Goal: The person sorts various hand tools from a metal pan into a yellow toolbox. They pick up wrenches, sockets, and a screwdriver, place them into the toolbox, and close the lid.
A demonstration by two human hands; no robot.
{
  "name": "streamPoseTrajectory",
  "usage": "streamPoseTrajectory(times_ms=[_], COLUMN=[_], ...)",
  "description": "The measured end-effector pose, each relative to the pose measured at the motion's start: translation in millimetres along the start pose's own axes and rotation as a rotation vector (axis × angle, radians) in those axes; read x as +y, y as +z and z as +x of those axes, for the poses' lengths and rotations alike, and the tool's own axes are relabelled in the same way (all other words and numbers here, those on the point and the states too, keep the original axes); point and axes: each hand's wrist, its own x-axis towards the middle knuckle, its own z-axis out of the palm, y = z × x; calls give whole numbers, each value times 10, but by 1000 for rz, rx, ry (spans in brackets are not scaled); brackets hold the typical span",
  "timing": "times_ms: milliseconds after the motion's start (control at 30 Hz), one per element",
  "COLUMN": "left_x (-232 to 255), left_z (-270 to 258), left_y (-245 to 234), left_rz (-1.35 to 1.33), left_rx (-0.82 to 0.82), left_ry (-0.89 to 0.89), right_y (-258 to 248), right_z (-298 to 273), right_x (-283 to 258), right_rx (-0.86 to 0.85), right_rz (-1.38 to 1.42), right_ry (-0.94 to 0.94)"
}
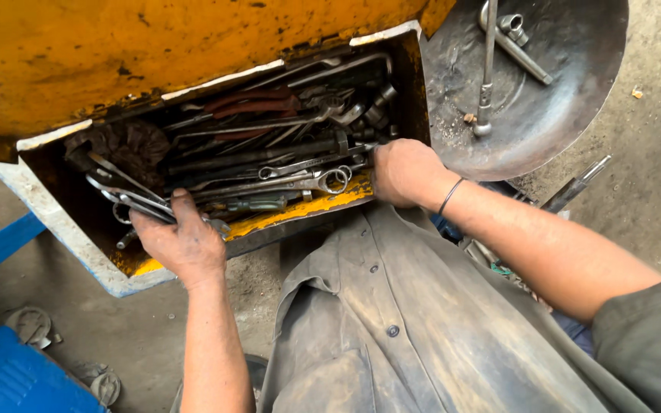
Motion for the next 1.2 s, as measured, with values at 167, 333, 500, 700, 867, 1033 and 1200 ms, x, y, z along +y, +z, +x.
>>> streamPoseTrajectory(times_ms=[167, 333, 500, 700, 867, 1033, 1200], left_x=[-10, -7, 15, 20, 31, 94, 105], left_z=[-14, -9, -9, -7, -20, -19, -29], left_y=[-19, -3, -8, 16, 11, 30, 49], left_rz=[41, 74, 86, 112, 93, 129, 80], left_rx=[-27, -23, -29, -4, -26, -20, -2], left_ry=[87, 147, 141, 92, 150, 137, -3], right_y=[124, 117, 74, 29, 26, -192, -651], right_z=[154, 304, 186, 66, 198, 141, 20], right_x=[39, 167, 7, -32, 5, 15, 17], right_rx=[158, 194, 17, 106, 177, 233, 470], right_rz=[264, 512, 147, 88, -5, -47, 183], right_ry=[66, -83, -13, -61, -143, -230, -344])
